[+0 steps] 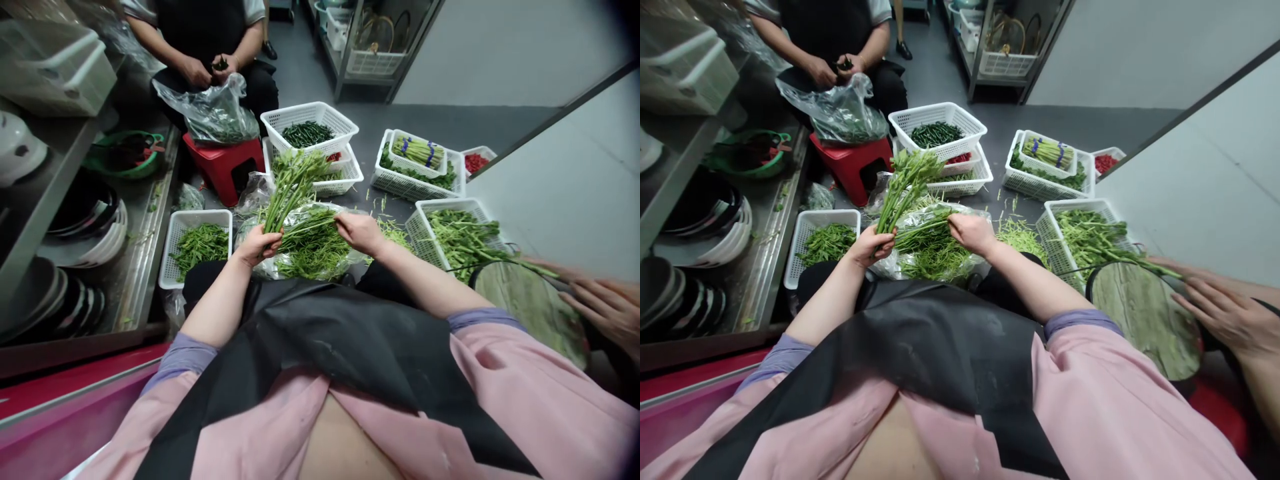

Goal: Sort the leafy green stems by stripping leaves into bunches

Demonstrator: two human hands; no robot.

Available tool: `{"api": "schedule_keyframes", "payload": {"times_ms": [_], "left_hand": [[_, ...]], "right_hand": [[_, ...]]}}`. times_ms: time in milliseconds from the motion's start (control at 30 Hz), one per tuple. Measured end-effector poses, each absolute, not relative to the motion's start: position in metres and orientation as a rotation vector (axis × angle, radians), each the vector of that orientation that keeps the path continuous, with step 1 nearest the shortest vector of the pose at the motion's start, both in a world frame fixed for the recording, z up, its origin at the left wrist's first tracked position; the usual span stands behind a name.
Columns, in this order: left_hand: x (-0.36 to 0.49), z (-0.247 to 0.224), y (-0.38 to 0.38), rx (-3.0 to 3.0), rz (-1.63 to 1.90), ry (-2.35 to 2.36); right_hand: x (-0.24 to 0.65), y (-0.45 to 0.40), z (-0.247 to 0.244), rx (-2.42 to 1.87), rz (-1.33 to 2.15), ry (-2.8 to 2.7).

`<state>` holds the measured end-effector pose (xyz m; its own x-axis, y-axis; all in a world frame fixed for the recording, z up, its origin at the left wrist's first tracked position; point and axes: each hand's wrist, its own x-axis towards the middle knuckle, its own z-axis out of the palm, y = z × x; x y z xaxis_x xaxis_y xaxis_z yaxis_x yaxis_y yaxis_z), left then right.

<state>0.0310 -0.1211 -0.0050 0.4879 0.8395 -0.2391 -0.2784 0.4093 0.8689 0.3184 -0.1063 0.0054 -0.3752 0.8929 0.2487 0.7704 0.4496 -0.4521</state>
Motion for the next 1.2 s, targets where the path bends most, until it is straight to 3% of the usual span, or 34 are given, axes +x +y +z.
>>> {"api": "schedule_keyframes", "payload": {"times_ms": [100,200,400,533,1033,1200], "left_hand": [[0.033,-0.009,-0.119,0.857,0.796,0.736],[0.035,-0.015,-0.116,0.853,0.772,0.725],[0.040,-0.021,-0.113,0.898,0.631,0.731],[0.041,-0.023,-0.113,0.930,0.629,0.747],[0.036,-0.025,-0.107,0.970,0.694,0.840],[0.039,-0.019,-0.109,0.925,0.707,0.770]], "right_hand": [[0.326,-0.108,-0.008,-1.520,0.663,-1.549],[0.330,-0.108,-0.003,-1.485,0.620,-1.282],[0.296,-0.113,0.025,-1.140,0.035,-2.551],[0.278,-0.110,0.021,-1.124,-0.149,-2.987],[0.307,-0.114,0.024,-1.307,-0.115,-2.914],[0.314,-0.114,0.012,-1.292,0.141,-2.802]]}}
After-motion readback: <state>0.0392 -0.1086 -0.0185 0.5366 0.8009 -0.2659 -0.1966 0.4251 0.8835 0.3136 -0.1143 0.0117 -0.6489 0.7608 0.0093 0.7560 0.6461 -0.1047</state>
